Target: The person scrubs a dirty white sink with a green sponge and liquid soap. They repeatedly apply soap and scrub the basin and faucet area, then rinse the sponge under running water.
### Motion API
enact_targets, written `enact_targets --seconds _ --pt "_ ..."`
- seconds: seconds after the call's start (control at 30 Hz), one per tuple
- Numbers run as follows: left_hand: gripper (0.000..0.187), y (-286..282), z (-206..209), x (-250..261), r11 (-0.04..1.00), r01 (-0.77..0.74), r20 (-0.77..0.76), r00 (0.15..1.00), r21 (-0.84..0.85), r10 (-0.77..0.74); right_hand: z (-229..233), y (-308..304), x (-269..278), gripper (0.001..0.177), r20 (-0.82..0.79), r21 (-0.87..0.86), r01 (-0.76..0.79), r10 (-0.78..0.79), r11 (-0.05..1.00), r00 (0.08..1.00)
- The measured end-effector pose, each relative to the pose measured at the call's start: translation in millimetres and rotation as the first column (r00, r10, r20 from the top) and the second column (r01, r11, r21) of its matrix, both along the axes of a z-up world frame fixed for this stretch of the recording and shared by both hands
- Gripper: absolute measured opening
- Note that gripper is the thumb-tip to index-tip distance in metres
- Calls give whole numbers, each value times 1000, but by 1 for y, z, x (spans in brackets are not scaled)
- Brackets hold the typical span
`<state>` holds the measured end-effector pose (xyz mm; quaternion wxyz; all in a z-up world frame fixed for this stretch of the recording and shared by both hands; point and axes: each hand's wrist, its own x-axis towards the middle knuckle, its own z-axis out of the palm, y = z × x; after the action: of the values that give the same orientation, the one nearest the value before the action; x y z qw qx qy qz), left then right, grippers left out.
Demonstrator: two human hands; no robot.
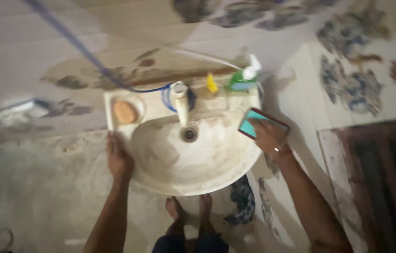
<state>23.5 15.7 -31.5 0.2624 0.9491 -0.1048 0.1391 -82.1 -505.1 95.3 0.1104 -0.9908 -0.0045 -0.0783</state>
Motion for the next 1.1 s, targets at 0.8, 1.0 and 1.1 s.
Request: enact_targets --seconds 0.8,1.0,1.1 --pt "73 3 36 1 974 73 -125 987 -215 -101 -55 186 -12 40 -694 97 264 -125 960 709" --pt "60 13 37 5 976 107 -149 979 -189 -136 -137 242 -7 37 -563 481 194 132 855 816" --pt "55 9 29 5 955 133 -37 988 -265 -148 -137 293 11 35 -495 589 230 121 775 860"
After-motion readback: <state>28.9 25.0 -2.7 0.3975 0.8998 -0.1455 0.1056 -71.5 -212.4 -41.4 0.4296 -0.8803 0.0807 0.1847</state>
